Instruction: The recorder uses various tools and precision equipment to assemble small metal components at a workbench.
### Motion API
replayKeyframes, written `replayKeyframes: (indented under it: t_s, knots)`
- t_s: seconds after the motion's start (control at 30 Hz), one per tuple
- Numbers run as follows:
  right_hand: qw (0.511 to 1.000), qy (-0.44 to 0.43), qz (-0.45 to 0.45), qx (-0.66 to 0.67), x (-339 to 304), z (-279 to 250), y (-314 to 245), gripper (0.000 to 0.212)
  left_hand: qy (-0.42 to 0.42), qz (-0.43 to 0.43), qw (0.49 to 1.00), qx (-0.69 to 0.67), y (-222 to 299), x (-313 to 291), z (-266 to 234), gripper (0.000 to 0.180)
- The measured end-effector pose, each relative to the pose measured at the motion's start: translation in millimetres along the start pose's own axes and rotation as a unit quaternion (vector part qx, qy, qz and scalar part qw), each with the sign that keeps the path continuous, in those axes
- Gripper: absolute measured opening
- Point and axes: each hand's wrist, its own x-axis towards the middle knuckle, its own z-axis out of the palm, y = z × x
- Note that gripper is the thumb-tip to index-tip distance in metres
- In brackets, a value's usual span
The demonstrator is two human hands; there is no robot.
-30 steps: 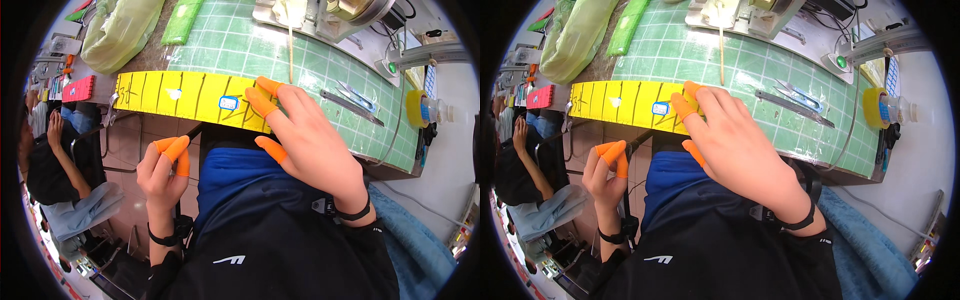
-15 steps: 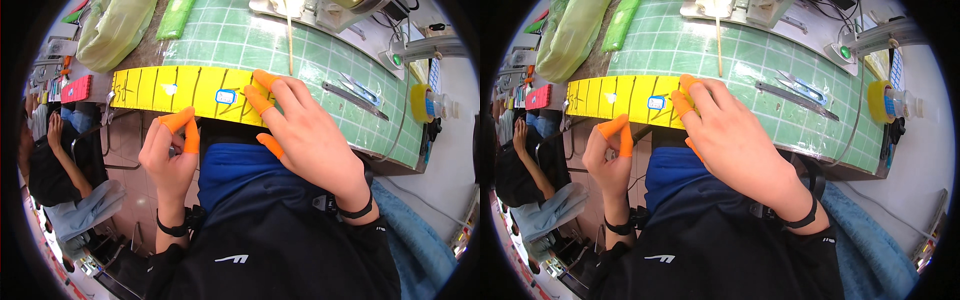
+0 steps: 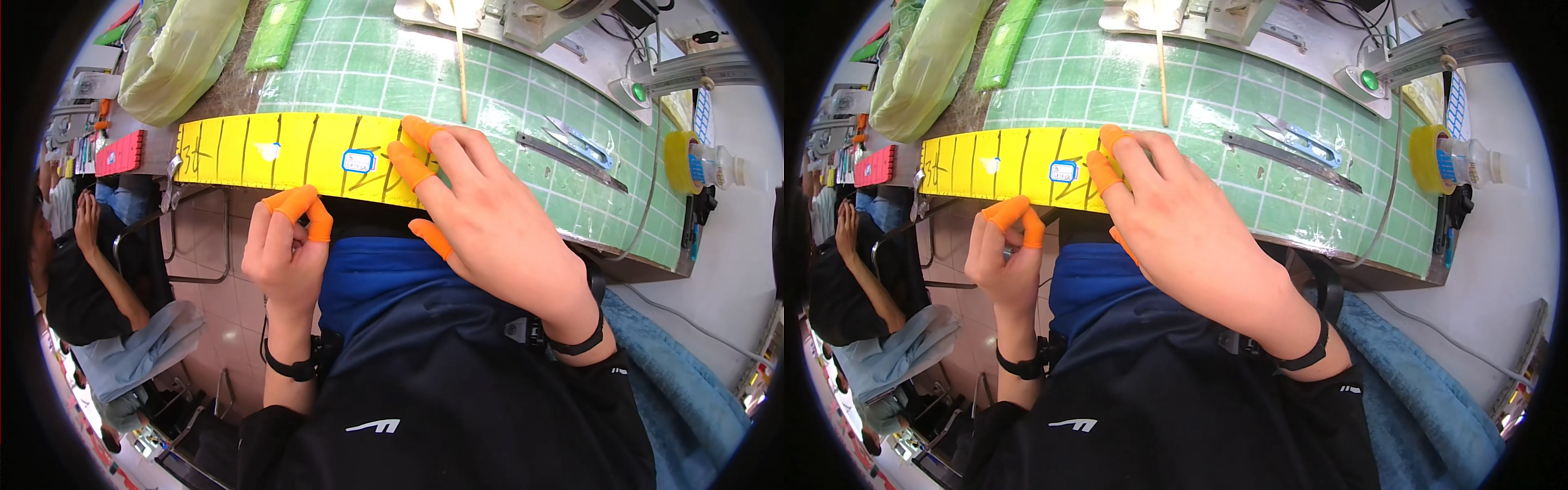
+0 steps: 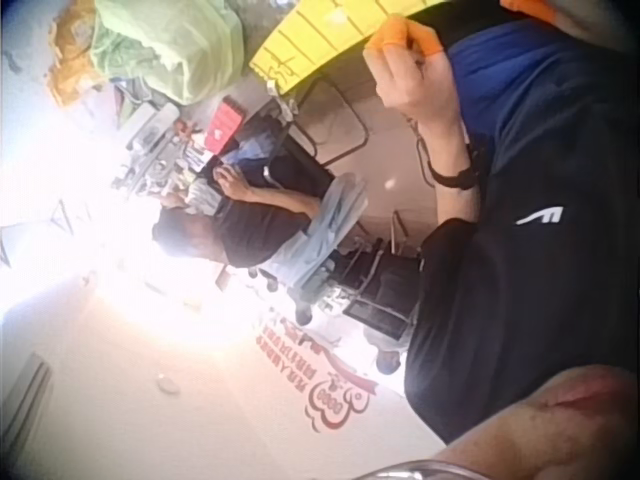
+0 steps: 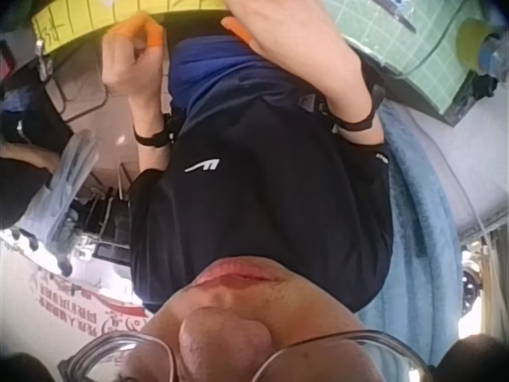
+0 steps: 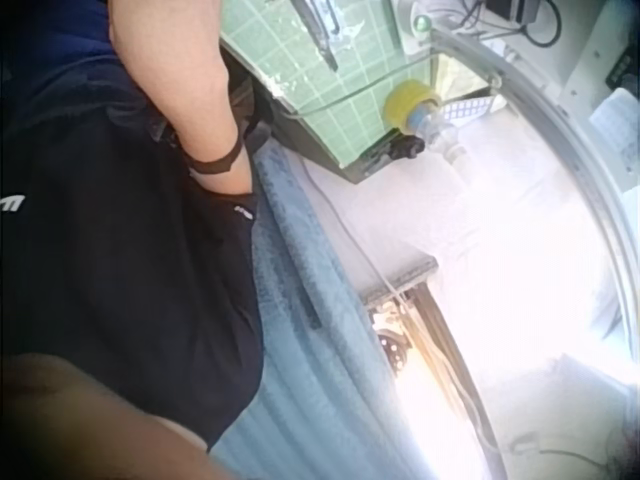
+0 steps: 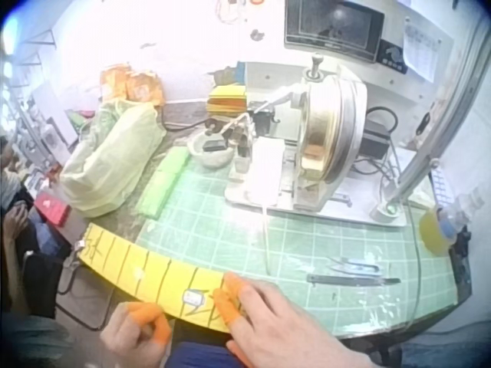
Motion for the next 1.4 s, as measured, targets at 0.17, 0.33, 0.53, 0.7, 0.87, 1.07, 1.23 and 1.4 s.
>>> replayKeyframes:
  t_s: [0.17, 0.33, 0.53, 0.7, 0.87, 1.07, 1.23, 1.4]
  knots:
    - [1.0, 0.005, -0.006, -0.002, 0, 1, 0, 0.06, 0.013, 0.014, 1.0, 0.01, -4, -4, 3, 0.03]
    - [1.0, 0.003, -0.006, 0.004, 1, 0, 2, 0.06, -0.019, 0.004, 0.999, 0.03, 2, 8, -25, 0.029]
    - [1.0, -0.028, 0.003, -0.003, 10, -14, -1, 0.055, 0.049, 0.023, 0.998, -0.022, 8, 59, -76, 0.032]
    - [0.998, -0.059, -0.015, 0.025, 21, -43, 10, 0.048, 0.069, 0.08, 0.993, -0.054, 35, 150, -100, 0.035]
    - [0.998, -0.017, 0.066, 0.01, 20, -70, 25, 0.046, -0.203, 0.188, 0.955, 0.105, 39, 245, -111, 0.031]
    - [0.99, -0.041, 0.132, 0.016, 26, -69, 40, 0.046, -0.268, 0.229, 0.93, 0.107, 21, 328, -12, 0.014]
    - [0.991, -0.043, 0.125, 0.029, 42, -66, 43, 0.047, -0.274, 0.259, 0.911, 0.166, -22, 339, 64, 0.011]
    - [0.991, -0.056, 0.109, 0.06, 54, -64, 50, 0.045, -0.374, 0.196, 0.889, 0.177, -30, 340, 100, 0.018]
